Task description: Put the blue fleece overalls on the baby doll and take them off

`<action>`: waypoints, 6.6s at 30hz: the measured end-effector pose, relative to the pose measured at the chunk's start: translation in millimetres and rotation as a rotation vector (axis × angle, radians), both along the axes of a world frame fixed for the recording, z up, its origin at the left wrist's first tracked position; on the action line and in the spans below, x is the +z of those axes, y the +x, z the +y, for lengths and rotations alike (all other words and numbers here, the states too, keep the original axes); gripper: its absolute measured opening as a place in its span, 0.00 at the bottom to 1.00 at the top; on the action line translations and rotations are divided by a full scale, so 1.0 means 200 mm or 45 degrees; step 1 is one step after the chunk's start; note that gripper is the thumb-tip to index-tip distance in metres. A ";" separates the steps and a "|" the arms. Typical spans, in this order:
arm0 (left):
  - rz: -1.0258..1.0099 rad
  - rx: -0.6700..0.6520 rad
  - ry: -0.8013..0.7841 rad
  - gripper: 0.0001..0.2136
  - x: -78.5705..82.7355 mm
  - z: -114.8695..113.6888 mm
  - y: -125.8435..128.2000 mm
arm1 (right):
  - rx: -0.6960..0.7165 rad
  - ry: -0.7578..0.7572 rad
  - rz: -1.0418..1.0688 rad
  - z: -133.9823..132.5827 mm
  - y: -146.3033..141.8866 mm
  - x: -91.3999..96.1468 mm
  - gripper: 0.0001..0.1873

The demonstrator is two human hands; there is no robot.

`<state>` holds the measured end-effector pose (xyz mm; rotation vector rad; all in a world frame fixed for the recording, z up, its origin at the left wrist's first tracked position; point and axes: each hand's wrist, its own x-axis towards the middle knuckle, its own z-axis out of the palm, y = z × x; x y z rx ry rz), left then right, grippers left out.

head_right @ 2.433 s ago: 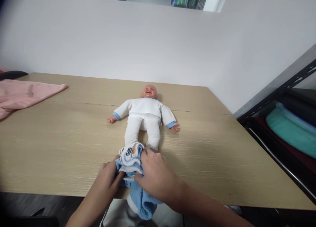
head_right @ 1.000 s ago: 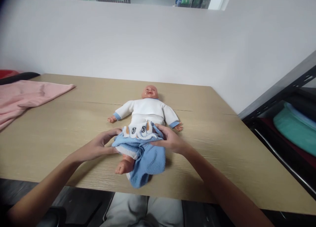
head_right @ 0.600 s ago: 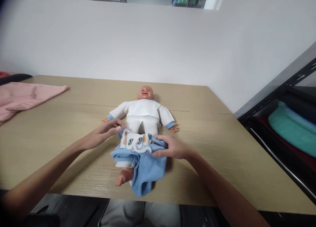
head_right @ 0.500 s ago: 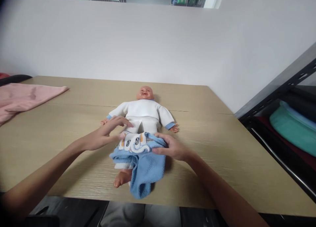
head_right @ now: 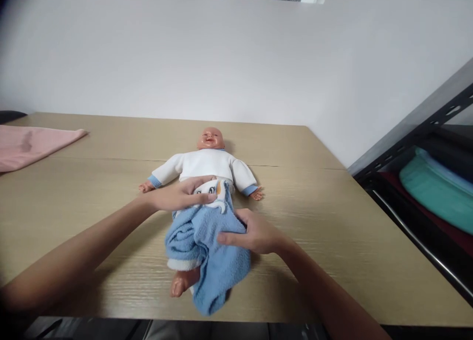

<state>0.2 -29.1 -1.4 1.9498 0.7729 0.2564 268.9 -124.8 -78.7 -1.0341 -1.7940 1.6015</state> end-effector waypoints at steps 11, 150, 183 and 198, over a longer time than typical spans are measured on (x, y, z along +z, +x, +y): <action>-0.083 -0.513 -0.276 0.18 -0.04 0.01 0.01 | -0.384 -0.110 0.248 0.03 -0.05 -0.02 0.28; -0.140 -0.134 -0.223 0.29 -0.17 -0.21 0.06 | -1.081 0.164 0.459 -0.47 -0.27 -0.33 0.37; -0.286 0.336 0.279 0.18 -0.29 -0.24 -0.32 | -0.485 0.246 0.179 0.12 0.03 -0.05 0.15; -0.640 0.781 -0.225 0.21 -0.47 -0.23 -0.29 | -0.744 0.047 0.399 0.12 -0.13 -0.25 0.20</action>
